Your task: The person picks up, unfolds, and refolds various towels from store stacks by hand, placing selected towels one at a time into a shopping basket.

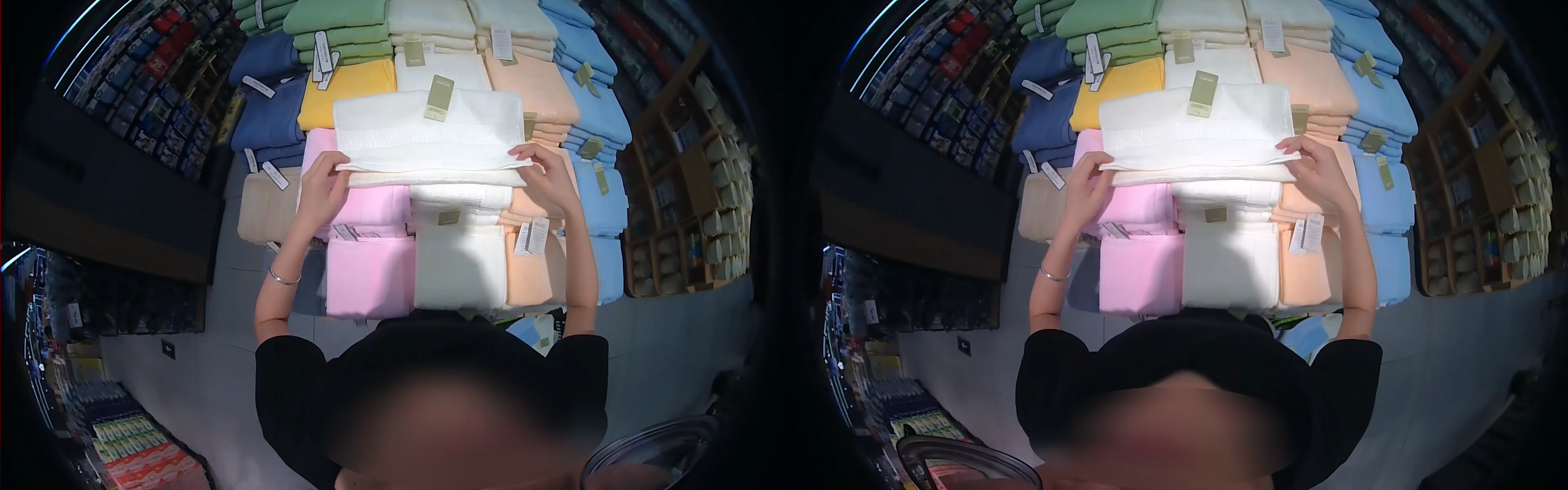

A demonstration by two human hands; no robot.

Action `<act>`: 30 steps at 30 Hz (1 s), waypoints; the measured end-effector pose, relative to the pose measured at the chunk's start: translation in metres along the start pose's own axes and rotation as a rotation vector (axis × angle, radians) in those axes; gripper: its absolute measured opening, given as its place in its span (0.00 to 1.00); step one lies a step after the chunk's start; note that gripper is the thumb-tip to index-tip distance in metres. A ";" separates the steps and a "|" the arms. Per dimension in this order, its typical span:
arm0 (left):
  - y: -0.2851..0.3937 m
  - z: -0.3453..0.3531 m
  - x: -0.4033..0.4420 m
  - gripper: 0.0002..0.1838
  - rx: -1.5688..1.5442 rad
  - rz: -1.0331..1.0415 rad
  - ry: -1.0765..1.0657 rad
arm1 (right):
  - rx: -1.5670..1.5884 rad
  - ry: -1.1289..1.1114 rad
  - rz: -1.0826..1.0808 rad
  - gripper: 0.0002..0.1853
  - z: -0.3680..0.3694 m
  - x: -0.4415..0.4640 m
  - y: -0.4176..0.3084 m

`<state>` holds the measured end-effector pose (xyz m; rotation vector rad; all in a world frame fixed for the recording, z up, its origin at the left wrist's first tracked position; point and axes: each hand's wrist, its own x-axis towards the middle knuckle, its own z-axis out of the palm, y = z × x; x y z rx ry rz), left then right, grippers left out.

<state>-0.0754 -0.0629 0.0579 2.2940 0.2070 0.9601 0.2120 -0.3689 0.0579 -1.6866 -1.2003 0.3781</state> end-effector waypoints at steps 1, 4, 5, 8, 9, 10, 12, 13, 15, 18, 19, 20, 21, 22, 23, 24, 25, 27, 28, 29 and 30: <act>0.001 0.004 -0.011 0.07 0.010 0.006 0.021 | 0.045 0.054 0.014 0.07 0.009 -0.009 0.006; 0.007 0.006 -0.021 0.08 0.036 0.037 0.078 | 0.142 0.197 0.030 0.05 0.021 -0.019 0.009; 0.010 0.002 -0.021 0.08 0.041 0.047 0.088 | 0.152 0.227 0.026 0.05 0.020 -0.021 0.005; 0.017 -0.002 -0.026 0.09 0.092 0.084 0.074 | 0.083 0.185 -0.035 0.06 0.014 -0.029 0.018; 0.018 -0.004 -0.026 0.09 0.117 0.105 0.063 | 0.044 0.154 -0.069 0.06 0.013 -0.028 0.018; 0.012 -0.002 -0.028 0.10 0.136 0.085 0.062 | 0.032 0.154 -0.072 0.07 0.017 -0.028 0.019; 0.002 0.004 -0.036 0.10 0.172 0.040 0.054 | 0.009 0.155 -0.069 0.07 0.030 -0.035 0.016; 0.001 0.005 -0.037 0.10 0.180 0.045 0.067 | 0.113 0.177 -0.031 0.08 0.035 -0.037 0.016; 0.002 0.007 -0.037 0.10 0.196 0.056 0.092 | -0.020 0.205 -0.077 0.10 0.034 -0.035 0.011; 0.003 0.008 -0.036 0.10 0.142 -0.031 0.132 | -0.175 0.214 -0.128 0.16 0.040 -0.036 0.003; 0.003 0.007 -0.036 0.10 0.161 -0.024 0.133 | -0.220 0.215 -0.146 0.18 0.042 -0.034 0.001; 0.003 0.009 -0.035 0.10 0.178 -0.017 0.136 | -0.207 0.212 -0.124 0.20 0.041 -0.034 0.002; 0.003 0.010 -0.036 0.11 0.195 -0.011 0.139 | -0.195 0.209 -0.102 0.22 0.042 -0.033 0.004; 0.001 0.012 -0.037 0.11 0.240 -0.002 0.113 | -0.182 0.205 -0.080 0.24 0.043 -0.032 0.007; -0.003 0.015 -0.040 0.12 0.286 0.006 0.088 | -0.289 0.223 -0.126 0.24 0.042 -0.030 0.010; 0.000 0.016 -0.040 0.13 0.332 0.013 0.063 | -0.396 0.240 -0.171 0.24 0.040 -0.028 0.012; 0.004 0.017 -0.039 0.15 0.379 0.035 0.047 | -0.502 0.255 -0.217 0.25 0.039 -0.027 0.013; 0.015 0.020 -0.034 0.19 0.476 0.077 0.014 | -0.635 0.249 -0.252 0.25 0.038 -0.023 0.005; 0.019 0.022 -0.030 0.20 0.508 0.086 0.008 | -0.701 0.247 -0.271 0.25 0.038 -0.019 -0.001; 0.023 0.024 -0.025 0.21 0.539 0.095 0.001 | -0.722 0.262 -0.286 0.24 0.038 -0.017 -0.004; 0.023 0.027 -0.021 0.23 0.568 0.104 -0.007 | -0.744 0.277 -0.299 0.24 0.039 -0.015 -0.006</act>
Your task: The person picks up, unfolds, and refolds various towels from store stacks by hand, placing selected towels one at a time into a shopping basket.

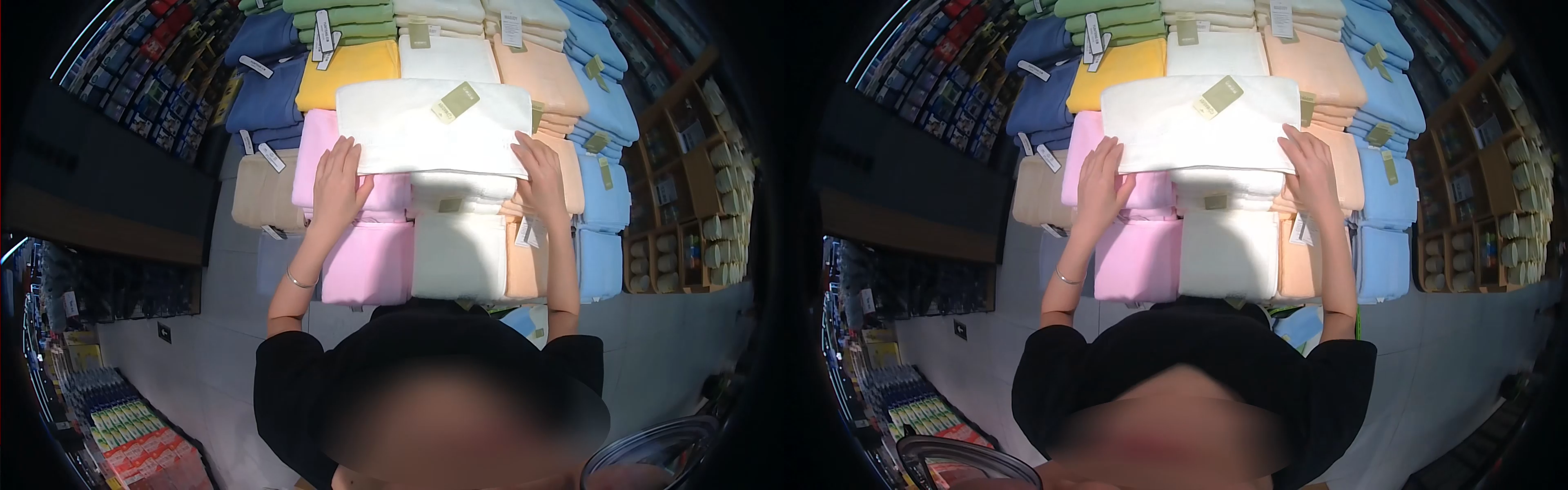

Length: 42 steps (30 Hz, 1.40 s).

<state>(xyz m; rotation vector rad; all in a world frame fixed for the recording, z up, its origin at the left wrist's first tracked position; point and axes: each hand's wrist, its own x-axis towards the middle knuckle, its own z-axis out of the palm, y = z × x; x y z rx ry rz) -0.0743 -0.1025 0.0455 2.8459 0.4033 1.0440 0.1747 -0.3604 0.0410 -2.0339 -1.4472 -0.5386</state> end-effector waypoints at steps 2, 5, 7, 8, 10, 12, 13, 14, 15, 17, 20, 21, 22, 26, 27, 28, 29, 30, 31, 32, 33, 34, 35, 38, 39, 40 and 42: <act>-0.003 0.010 0.008 0.23 0.038 0.064 -0.012 | -0.021 0.048 -0.029 0.23 -0.006 0.010 -0.001; -0.010 0.017 0.024 0.20 0.121 0.103 -0.068 | -0.016 0.154 -0.079 0.18 -0.031 0.033 -0.005; -0.007 0.004 0.030 0.18 0.119 0.082 -0.056 | 0.230 0.296 -0.076 0.16 -0.035 0.041 -0.002; -0.005 -0.006 0.033 0.17 0.088 0.058 -0.015 | 0.353 0.371 -0.076 0.15 -0.036 0.044 -0.001; 0.003 -0.037 0.044 0.15 -0.012 0.074 0.141 | 0.493 0.585 -0.008 0.08 -0.039 0.042 -0.010; 0.014 -0.070 0.045 0.12 -0.158 0.141 0.355 | 0.627 0.784 0.096 0.08 -0.047 0.033 -0.027; 0.018 -0.082 0.043 0.11 -0.289 0.126 0.403 | 0.632 0.851 0.128 0.10 -0.053 0.035 -0.037; 0.022 -0.092 0.040 0.10 -0.420 0.109 0.450 | 0.637 0.916 0.160 0.12 -0.058 0.036 -0.044; 0.024 -0.097 0.036 0.09 -0.552 0.087 0.496 | 0.643 0.907 0.201 0.13 -0.061 0.035 -0.046; 0.024 -0.093 0.029 0.07 -0.782 -0.054 0.486 | 0.702 0.787 0.291 0.14 -0.063 0.039 -0.044; 0.015 -0.069 0.035 0.09 -0.858 -0.347 0.315 | 0.545 0.584 0.464 0.18 -0.053 0.052 -0.036; 0.005 -0.052 0.039 0.11 -0.793 -0.389 0.257 | 0.437 0.454 0.463 0.18 -0.035 0.050 -0.010; -0.028 -0.019 0.034 0.16 -0.645 -0.447 0.167 | 0.359 0.387 0.488 0.19 -0.018 0.051 -0.003; -0.061 0.045 0.031 0.20 -0.367 -0.449 0.059 | 0.373 0.167 0.659 0.22 0.088 0.021 0.056; -0.058 0.040 0.035 0.20 -0.373 -0.462 0.068 | 0.516 0.187 0.686 0.22 0.085 0.023 0.058; -0.053 0.033 0.037 0.20 -0.380 -0.479 0.077 | 0.658 0.202 0.708 0.21 0.082 0.023 0.060; -0.048 0.029 0.034 0.20 -0.391 -0.501 0.079 | 0.796 0.211 0.735 0.20 0.078 0.017 0.060; -0.048 0.033 0.028 0.21 -0.427 -0.526 0.104 | 0.893 0.118 0.779 0.17 0.071 0.012 0.058; -0.053 0.038 0.022 0.21 -0.463 -0.547 0.126 | 0.988 0.028 0.825 0.15 0.064 0.008 0.057; -0.056 0.042 0.020 0.21 -0.500 -0.564 0.149 | 1.083 -0.058 0.866 0.13 0.056 0.006 0.056; -0.055 0.040 0.020 0.21 -0.560 -0.601 0.148 | 1.035 -0.034 0.787 0.12 0.047 0.004 0.045; -0.056 0.041 0.023 0.21 -0.556 -0.593 0.155 | 0.984 -0.014 0.710 0.13 0.039 0.004 0.025; -0.057 0.042 0.022 0.21 -0.551 -0.590 0.157 | 0.933 0.001 0.639 0.15 0.032 0.003 0.012; -0.045 0.038 0.021 0.21 -0.687 -0.591 0.207 | 0.995 -0.006 0.652 0.18 0.012 0.001 0.001; -0.039 0.034 0.021 0.20 -0.777 -0.594 0.237 | 1.014 0.024 0.596 0.19 0.001 0.000 -0.003; -0.029 0.026 0.022 0.20 -0.866 -0.595 0.265 | 1.032 0.059 0.541 0.19 -0.012 -0.003 -0.010; 0.000 0.006 0.025 0.20 -1.059 -0.691 0.341 | 1.049 0.190 0.467 0.19 -0.040 -0.010 -0.022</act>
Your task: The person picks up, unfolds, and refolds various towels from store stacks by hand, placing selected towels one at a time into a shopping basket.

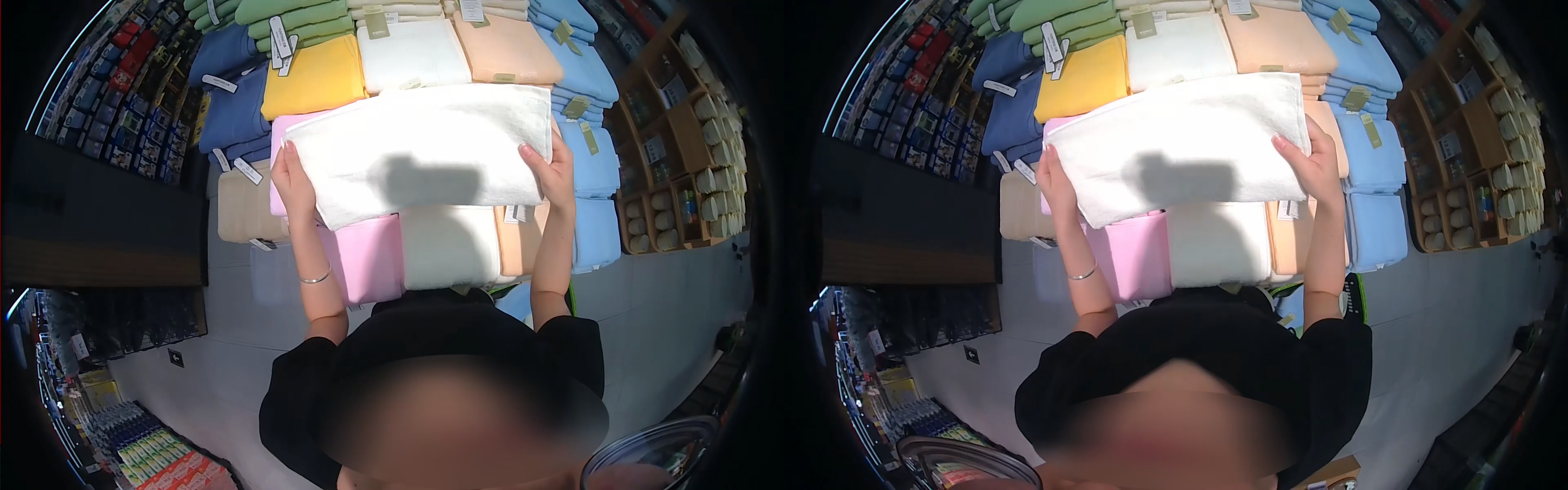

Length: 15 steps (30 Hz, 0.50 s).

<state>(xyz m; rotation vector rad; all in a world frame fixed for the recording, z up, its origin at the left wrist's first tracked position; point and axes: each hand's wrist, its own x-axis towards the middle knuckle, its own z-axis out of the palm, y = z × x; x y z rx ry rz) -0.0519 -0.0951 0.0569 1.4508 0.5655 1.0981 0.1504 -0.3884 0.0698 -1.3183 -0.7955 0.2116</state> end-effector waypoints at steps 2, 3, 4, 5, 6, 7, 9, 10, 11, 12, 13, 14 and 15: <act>0.019 0.012 -0.022 0.20 -0.121 0.007 0.003 | 0.031 0.127 -0.100 0.20 -0.018 -0.024 -0.027; 0.020 0.019 -0.035 0.20 -0.154 -0.017 -0.077 | 0.034 0.195 -0.162 0.22 -0.031 -0.037 -0.037; 0.021 0.028 -0.048 0.20 -0.192 -0.042 -0.153 | 0.032 0.260 -0.224 0.23 -0.050 -0.050 -0.044; 0.023 0.042 -0.063 0.20 -0.216 -0.113 -0.224 | -0.042 0.320 -0.248 0.24 -0.075 -0.064 -0.050; 0.024 0.059 -0.080 0.20 -0.239 -0.183 -0.296 | -0.117 0.380 -0.271 0.25 -0.099 -0.079 -0.056; 0.020 0.077 -0.097 0.20 -0.300 -0.330 -0.325 | -0.156 0.397 -0.247 0.25 -0.116 -0.095 -0.069; -0.004 0.083 -0.121 0.18 -0.259 -0.438 -0.808 | -0.229 0.428 -0.167 0.25 -0.151 -0.134 -0.095; -0.016 0.091 -0.132 0.17 -0.237 -0.468 -0.973 | -0.262 0.441 -0.111 0.25 -0.168 -0.154 -0.107; -0.032 0.096 -0.144 0.16 -0.216 -0.497 -1.138 | -0.262 0.438 -0.028 0.25 -0.182 -0.174 -0.119; -0.043 0.102 -0.156 0.15 -0.233 -0.557 -1.214 | -0.262 0.433 0.059 0.25 -0.194 -0.194 -0.133; -0.053 0.108 -0.167 0.14 -0.251 -0.620 -1.288 | -0.261 0.428 0.149 0.25 -0.205 -0.209 -0.144; -0.063 0.113 -0.176 0.13 -0.269 -0.684 -1.364 | -0.303 0.347 0.231 0.24 -0.217 -0.222 -0.153; -0.074 0.115 -0.181 0.12 -0.228 -0.761 -1.444 | -0.339 0.270 0.314 0.23 -0.226 -0.235 -0.160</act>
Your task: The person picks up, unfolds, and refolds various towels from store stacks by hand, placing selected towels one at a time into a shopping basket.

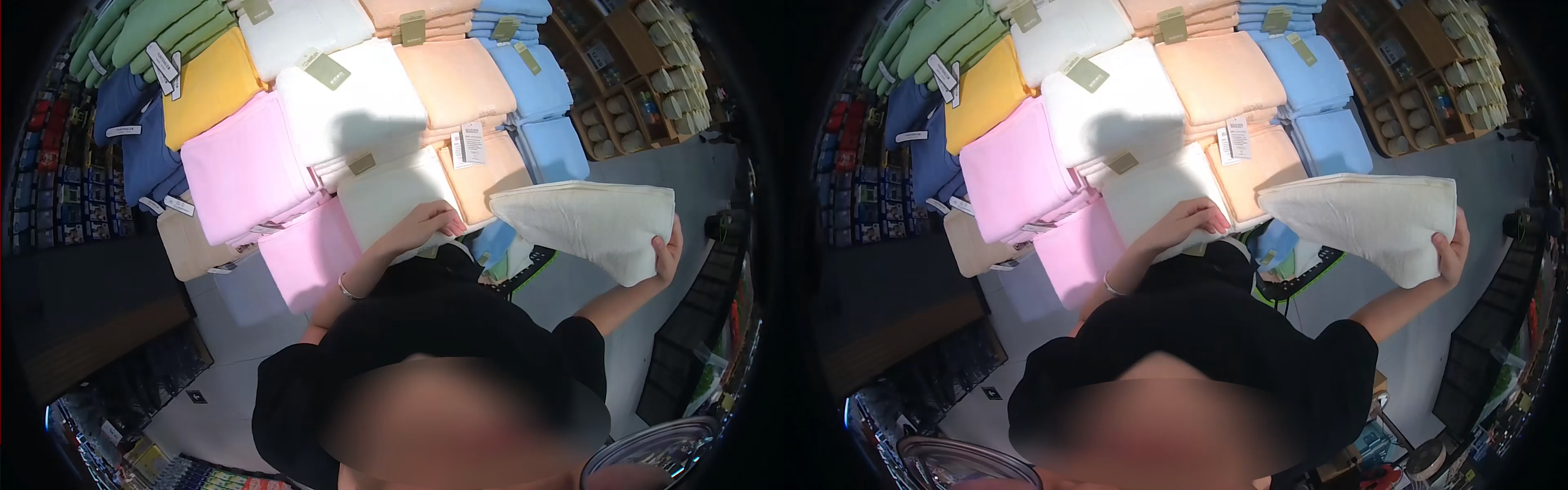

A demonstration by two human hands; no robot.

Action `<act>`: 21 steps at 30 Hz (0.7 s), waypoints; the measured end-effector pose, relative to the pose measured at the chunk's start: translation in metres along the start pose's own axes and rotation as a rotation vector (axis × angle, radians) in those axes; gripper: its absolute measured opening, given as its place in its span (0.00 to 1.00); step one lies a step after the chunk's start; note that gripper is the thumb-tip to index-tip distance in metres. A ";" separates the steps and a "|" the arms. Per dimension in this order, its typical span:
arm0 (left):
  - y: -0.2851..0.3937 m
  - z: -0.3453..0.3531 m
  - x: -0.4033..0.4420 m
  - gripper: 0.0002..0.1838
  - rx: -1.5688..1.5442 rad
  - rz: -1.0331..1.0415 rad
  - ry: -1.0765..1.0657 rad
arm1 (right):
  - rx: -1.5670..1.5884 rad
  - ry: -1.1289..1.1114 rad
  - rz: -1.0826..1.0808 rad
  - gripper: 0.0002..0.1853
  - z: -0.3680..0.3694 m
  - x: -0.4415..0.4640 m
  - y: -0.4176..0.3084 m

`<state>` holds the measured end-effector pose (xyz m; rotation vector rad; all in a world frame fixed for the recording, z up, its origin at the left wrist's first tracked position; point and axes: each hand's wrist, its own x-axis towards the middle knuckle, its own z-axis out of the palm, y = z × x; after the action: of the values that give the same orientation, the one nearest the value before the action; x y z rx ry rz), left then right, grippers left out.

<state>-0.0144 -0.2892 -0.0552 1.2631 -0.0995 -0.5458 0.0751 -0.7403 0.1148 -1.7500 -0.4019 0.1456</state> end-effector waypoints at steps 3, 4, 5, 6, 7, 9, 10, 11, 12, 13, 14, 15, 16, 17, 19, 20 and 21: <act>0.002 0.000 0.003 0.12 -0.190 -0.034 0.070 | -0.228 -0.039 0.273 0.18 0.005 -0.014 -0.009; 0.001 -0.003 0.004 0.10 -0.212 -0.036 0.075 | -0.254 -0.014 0.395 0.17 0.007 -0.015 -0.001; -0.001 -0.004 0.004 0.10 -0.234 -0.038 0.081 | -0.277 0.008 0.514 0.16 0.007 -0.014 0.012; -0.003 -0.006 0.005 0.10 -0.253 -0.039 0.089 | -0.340 -0.007 0.611 0.15 0.001 -0.015 0.033; -0.005 -0.007 0.004 0.09 -0.271 -0.041 0.099 | -0.398 -0.024 0.709 0.15 -0.006 -0.019 0.063; -0.009 -0.006 0.003 0.09 -0.241 -0.034 0.102 | -0.678 -0.052 0.758 0.12 -0.024 -0.038 0.139; -0.007 -0.004 0.002 0.09 -0.234 -0.035 0.108 | -0.687 -0.044 0.765 0.11 -0.032 -0.053 0.181; -0.006 -0.004 0.003 0.09 -0.226 -0.032 0.116 | -0.697 -0.039 0.766 0.11 -0.036 -0.066 0.219; -0.007 -0.003 0.003 0.09 -0.237 -0.030 0.114 | -0.678 -0.025 0.789 0.12 -0.037 -0.081 0.252; -0.007 -0.003 0.003 0.09 -0.247 -0.031 0.112 | -0.658 -0.012 0.811 0.13 -0.034 -0.096 0.280; -0.007 -0.004 0.004 0.09 -0.255 -0.030 0.111 | -0.736 -0.034 0.808 0.14 -0.027 -0.109 0.303; -0.008 -0.005 0.004 0.09 -0.254 -0.035 0.110 | -0.813 -0.056 0.805 0.15 -0.021 -0.122 0.320; -0.009 -0.006 0.005 0.09 -0.251 -0.039 0.109 | -0.789 -0.069 0.827 0.15 -0.014 -0.131 0.330; -0.010 -0.006 0.005 0.09 -0.248 -0.044 0.107 | -0.763 -0.081 0.849 0.16 -0.007 -0.140 0.339; -0.007 -0.006 0.005 0.09 -0.256 -0.040 0.107 | -0.727 -0.074 0.894 0.16 -0.004 -0.153 0.354; -0.007 -0.005 0.005 0.09 -0.260 -0.038 0.108 | -0.716 -0.055 0.919 0.16 -0.006 -0.158 0.360; -0.007 -0.005 0.005 0.09 -0.261 -0.041 0.105 | -0.703 -0.035 0.944 0.16 -0.007 -0.161 0.363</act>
<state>-0.0109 -0.2883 -0.0638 1.0381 0.0838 -0.5088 -0.0047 -0.8633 -0.2539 -2.5162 0.4455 0.7799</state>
